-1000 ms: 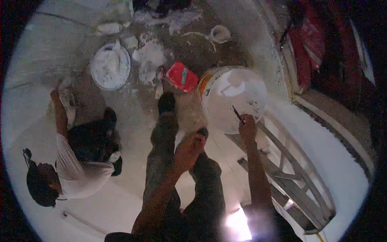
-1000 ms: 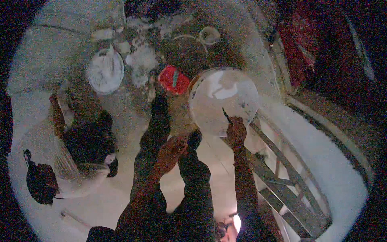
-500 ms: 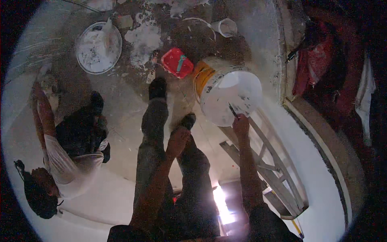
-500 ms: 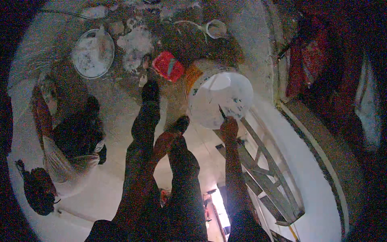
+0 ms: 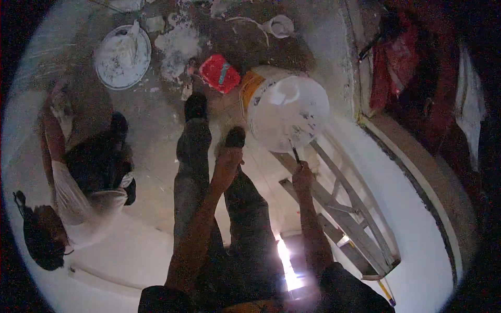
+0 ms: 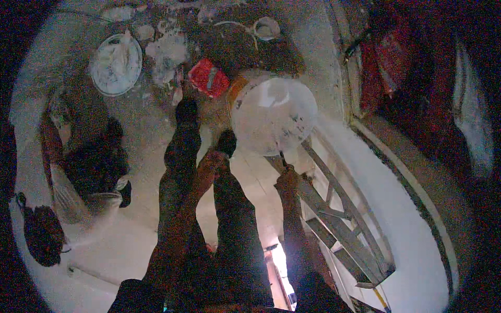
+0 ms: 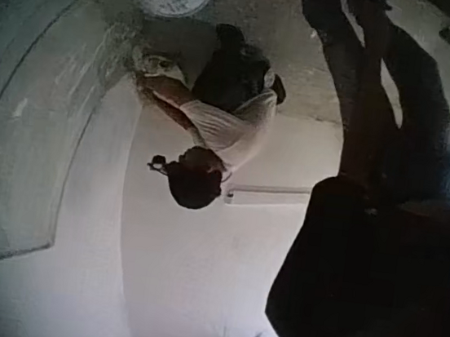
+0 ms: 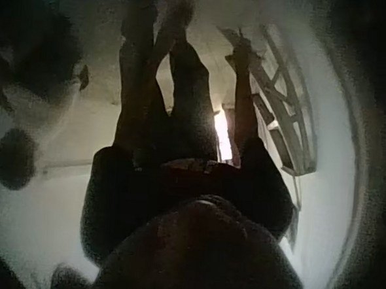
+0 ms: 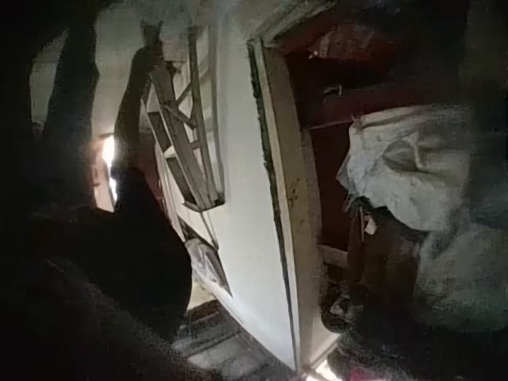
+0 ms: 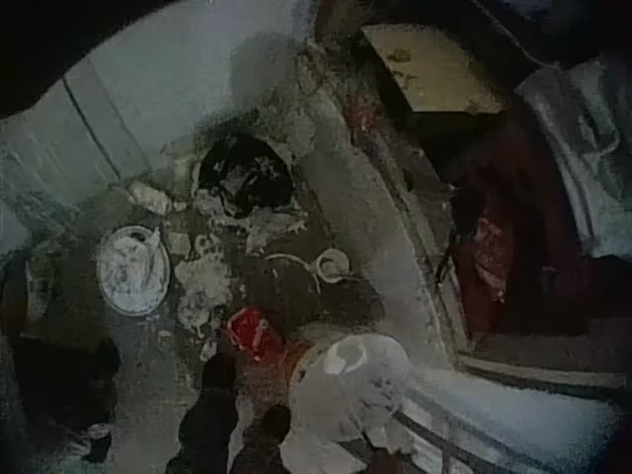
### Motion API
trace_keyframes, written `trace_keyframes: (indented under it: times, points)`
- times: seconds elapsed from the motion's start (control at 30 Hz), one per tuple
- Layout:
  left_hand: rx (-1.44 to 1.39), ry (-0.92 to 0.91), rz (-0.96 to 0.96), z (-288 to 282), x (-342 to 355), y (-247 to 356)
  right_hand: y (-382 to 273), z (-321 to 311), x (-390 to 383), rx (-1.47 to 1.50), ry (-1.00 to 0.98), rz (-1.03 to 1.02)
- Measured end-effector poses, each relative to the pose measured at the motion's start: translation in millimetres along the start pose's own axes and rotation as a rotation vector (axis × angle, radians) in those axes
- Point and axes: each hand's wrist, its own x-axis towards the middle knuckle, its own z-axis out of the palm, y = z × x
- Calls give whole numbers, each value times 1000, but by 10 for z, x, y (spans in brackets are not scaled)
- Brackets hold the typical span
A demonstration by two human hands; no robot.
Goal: Mixing white paint in a large bucket using a brush while assisting with indoor wall repairs.
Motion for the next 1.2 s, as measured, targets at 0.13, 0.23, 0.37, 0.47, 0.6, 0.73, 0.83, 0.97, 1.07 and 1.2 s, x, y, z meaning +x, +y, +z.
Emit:
trace_keyframes:
  times: [0.13,0.23,0.37,0.47,0.6,0.73,0.83,0.97,1.07,1.2]
  points:
    - [16,-9,158,213,-518,199,94,-167,-235,-121,-118,-38]
    - [706,152,438,165,-1127,314,225,-183,-307,-31,114,-168]
    - [1059,119,398,15,-1795,363,359,-148,-402,-4,158,-184]
    - [1301,109,402,-37,-2007,291,287,-43,-580,-45,220,-263]
    - [1431,102,371,52,-1897,52,502,89,-651,-206,175,-225]
    - [1511,109,331,106,-1748,-72,756,190,-653,-221,229,-373]
    - [1649,113,357,127,-1735,-175,464,-20,-717,4,100,-138]
    - [1618,12,335,191,-1633,-363,443,-197,-796,-75,-24,-143]
    - [1596,22,313,95,-1620,-562,370,-233,-894,-54,-17,-179]
    - [1578,-30,329,123,-1516,-542,694,-62,-970,-282,142,-303]
